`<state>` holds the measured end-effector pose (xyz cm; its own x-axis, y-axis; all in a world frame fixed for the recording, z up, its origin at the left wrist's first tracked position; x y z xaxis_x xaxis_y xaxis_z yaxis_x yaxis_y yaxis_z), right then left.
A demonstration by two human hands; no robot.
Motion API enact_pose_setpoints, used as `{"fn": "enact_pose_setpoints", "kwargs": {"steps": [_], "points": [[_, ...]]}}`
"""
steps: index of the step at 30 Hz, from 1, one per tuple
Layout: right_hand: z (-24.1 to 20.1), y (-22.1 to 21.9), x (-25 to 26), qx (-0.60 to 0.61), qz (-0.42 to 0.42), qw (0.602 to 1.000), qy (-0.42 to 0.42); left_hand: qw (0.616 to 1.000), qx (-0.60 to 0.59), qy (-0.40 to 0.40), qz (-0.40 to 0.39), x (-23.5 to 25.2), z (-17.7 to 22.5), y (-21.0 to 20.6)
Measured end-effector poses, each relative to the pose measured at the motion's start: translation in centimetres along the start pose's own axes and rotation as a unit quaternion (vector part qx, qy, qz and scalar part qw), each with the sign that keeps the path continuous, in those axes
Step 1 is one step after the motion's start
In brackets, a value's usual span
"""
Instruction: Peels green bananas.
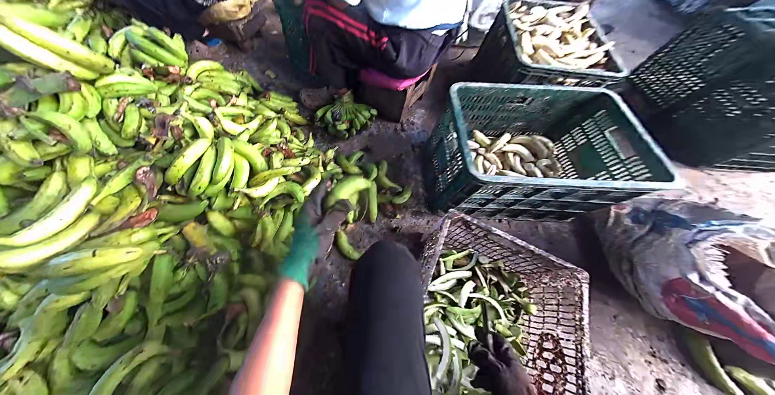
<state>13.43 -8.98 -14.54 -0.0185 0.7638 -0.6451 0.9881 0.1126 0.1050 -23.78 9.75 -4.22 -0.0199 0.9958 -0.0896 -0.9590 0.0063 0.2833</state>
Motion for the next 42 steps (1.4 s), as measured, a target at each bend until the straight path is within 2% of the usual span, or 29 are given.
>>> {"fn": "enact_pose_setpoints", "kwargs": {"steps": [2, 5, 7, 8, 10, 12, 13, 14, 15, 16, 17, 18, 19, 20, 21, 22, 23, 25, 26, 28, 29, 31, 32, 34, 37, 39, 40, 42], "points": [[-0.4, -0.3, -0.7, 0.036, -0.031, 0.998, 0.037, 0.987, -0.12, -0.11, -0.005, -0.5, 5.7, -1.0], [-0.8, -1.0, -1.8, 0.071, -0.059, 0.992, 0.08, 0.966, -0.166, -0.199, 0.003, -0.9, 11.2, -3.8], [-2.8, -0.7, -2.7, -0.023, -0.016, 0.993, 0.112, 0.963, -0.166, -0.211, -0.007, -1.9, 13.6, -7.4], [-5.0, 0.0, -3.8, -0.092, 0.037, 0.985, 0.138, 0.96, -0.169, -0.221, -0.027, -2.8, 14.6, -9.6], [-10.6, 1.2, -7.5, -0.182, 0.194, 0.935, 0.237, 0.951, -0.167, -0.244, -0.091, -5.1, 15.6, -14.0], [-15.0, 2.0, -11.9, -0.208, 0.346, 0.825, 0.395, 0.939, -0.164, -0.262, -0.154, -7.3, 15.7, -17.9], [-15.8, 2.4, -13.3, -0.204, 0.374, 0.797, 0.429, 0.936, -0.142, -0.273, -0.174, -8.1, 15.6, -19.5], [-15.4, 2.6, -13.8, -0.203, 0.366, 0.808, 0.414, 0.931, -0.119, -0.286, -0.194, -8.9, 15.6, -20.8], [-13.7, 2.8, -13.1, -0.205, 0.318, 0.857, 0.351, 0.921, -0.108, -0.305, -0.218, -9.5, 15.6, -21.5], [-11.0, 2.9, -11.8, -0.214, 0.194, 0.932, 0.22, 0.905, -0.119, -0.329, -0.243, -10.2, 15.8, -21.7], [-7.7, 2.8, -10.2, -0.219, 0.045, 0.97, 0.098, 0.888, -0.133, -0.351, -0.265, -10.8, 16.1, -21.5], [-4.9, 2.4, -9.0, -0.208, -0.058, 0.976, 0.024, 0.876, -0.149, -0.366, -0.277, -10.8, 16.4, -21.0], [-3.7, 2.5, -8.5, -0.182, -0.09, 0.979, 0.011, 0.875, -0.166, -0.367, -0.268, -10.0, 16.8, -20.7], [-3.0, 3.0, -8.5, -0.144, -0.078, 0.985, 0.051, 0.888, -0.193, -0.341, -0.241, -9.1, 16.5, -20.9], [-2.8, 3.1, -9.1, -0.1, -0.054, 0.988, 0.108, 0.908, -0.232, -0.274, -0.217, -8.4, 15.1, -21.4], [-3.5, 3.2, -9.5, -0.082, -0.018, 0.982, 0.171, 0.921, -0.285, -0.171, -0.203, -7.5, 12.9, -22.2], [-4.9, 3.7, -9.5, -0.103, 0.028, 0.966, 0.237, 0.925, -0.315, -0.063, -0.201, -6.5, 11.1, -23.3], [-7.1, 4.1, -9.5, -0.224, 0.127, 0.899, 0.353, 0.913, -0.304, 0.053, -0.266, -6.0, 9.0, -24.9], [-7.6, 3.7, -9.3, -0.278, 0.161, 0.866, 0.382, 0.901, -0.291, 0.066, -0.316, -6.4, 8.7, -25.2], [-8.1, 3.2, -8.4, -0.31, 0.195, 0.854, 0.37, 0.882, -0.276, 0.055, -0.378, -7.7, 8.7, -25.5], [-8.6, 3.5, -7.7, -0.303, 0.227, 0.856, 0.352, 0.892, -0.248, 0.036, -0.376, -8.3, 8.8, -25.4], [-9.6, 4.7, -6.1, -0.279, 0.326, 0.849, 0.308, 0.935, -0.149, 0.019, -0.321, -8.9, 8.8, -25.1], [-9.7, 5.4, -5.2, -0.257, 0.361, 0.85, 0.284, 0.945, -0.131, 0.023, -0.3, -8.7, 8.2, -25.2], [-9.3, 6.1, -4.1, -0.197, 0.344, 0.885, 0.244, 0.945, -0.166, 0.026, -0.281, -8.2, 8.0, -25.0], [-8.1, 4.0, -5.2, -0.164, 0.238, 0.907, 0.307, 0.931, -0.26, 0.035, -0.253, -6.6, 7.8, -24.4], [-7.4, 2.1, -6.0, -0.19, 0.167, 0.903, 0.347, 0.905, -0.317, 0.036, -0.282, -6.5, 8.1, -24.6], [-7.7, 2.0, -5.9, -0.216, 0.178, 0.892, 0.354, 0.889, -0.34, 0.033, -0.306, -6.7, 8.3, -25.1], [-9.3, 3.7, -5.6, -0.268, 0.292, 0.856, 0.333, 0.902, -0.285, 0.028, -0.323, -7.7, 7.7, -25.6]]}}
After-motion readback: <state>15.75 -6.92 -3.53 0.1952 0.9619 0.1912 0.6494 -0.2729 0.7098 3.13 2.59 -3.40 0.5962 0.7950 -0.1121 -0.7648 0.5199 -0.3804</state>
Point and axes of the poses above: each hand's wrist, its own x-axis towards the middle knuckle, its own y-axis out of the back of the hand, z = x × y, the point moved 4 cm from there along x, towards the middle knuckle, and after that the axes turned 12 degrees about -z, right-handed, at the moved point
